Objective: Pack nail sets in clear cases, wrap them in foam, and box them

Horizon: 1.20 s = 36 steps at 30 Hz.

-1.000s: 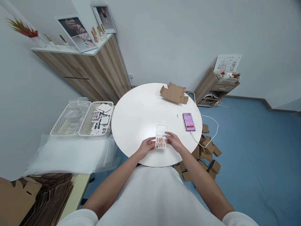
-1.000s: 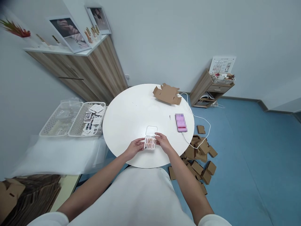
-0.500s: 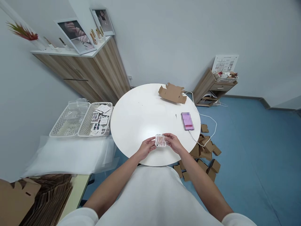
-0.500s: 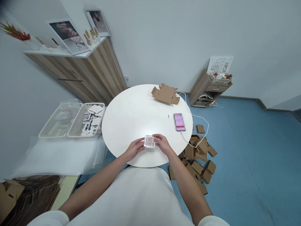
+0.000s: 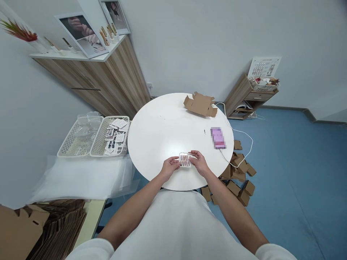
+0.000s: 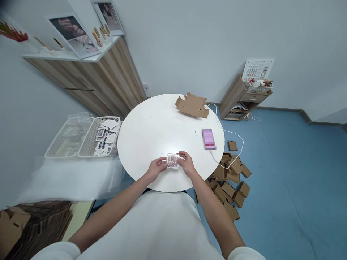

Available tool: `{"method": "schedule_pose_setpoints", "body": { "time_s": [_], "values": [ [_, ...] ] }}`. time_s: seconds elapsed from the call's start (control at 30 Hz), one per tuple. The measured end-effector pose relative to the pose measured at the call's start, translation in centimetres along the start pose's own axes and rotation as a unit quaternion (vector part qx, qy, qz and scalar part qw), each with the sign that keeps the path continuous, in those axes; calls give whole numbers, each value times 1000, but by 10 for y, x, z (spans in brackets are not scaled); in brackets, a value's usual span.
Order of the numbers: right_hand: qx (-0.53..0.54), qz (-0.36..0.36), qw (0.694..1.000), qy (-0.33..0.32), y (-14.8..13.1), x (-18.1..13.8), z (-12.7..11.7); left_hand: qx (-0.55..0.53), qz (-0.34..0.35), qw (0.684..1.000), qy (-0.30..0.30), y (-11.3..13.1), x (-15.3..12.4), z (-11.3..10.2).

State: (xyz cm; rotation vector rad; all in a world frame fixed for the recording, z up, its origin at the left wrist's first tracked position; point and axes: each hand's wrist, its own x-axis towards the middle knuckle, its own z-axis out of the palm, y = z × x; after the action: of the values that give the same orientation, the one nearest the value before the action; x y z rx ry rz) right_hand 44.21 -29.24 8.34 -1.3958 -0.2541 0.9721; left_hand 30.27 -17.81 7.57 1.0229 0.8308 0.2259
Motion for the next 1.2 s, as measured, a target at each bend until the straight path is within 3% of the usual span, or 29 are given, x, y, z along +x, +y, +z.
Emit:
{"method": "schedule_pose_setpoints", "body": {
  "time_s": [0.17,0.3,0.53,0.7,0.8,0.97,1.2],
  "values": [
    [-106,-4,992,63,9,-5,15,3,26,999,39,-2,7,-14],
    [-165,6,986,37,19,-3,45,51,39,994,86,-1,9,-39],
    [-180,26,983,-20,34,41,144,259,99,935,220,21,21,-121],
    [-195,25,980,-41,44,84,216,311,86,917,233,44,50,-186],
    [-214,17,976,-44,51,107,246,338,79,909,228,54,64,-212],
    [-248,3,968,-35,65,132,268,353,82,911,198,63,71,-229],
    [-286,0,958,-24,68,130,272,330,91,924,171,59,66,-231]
  ]
}}
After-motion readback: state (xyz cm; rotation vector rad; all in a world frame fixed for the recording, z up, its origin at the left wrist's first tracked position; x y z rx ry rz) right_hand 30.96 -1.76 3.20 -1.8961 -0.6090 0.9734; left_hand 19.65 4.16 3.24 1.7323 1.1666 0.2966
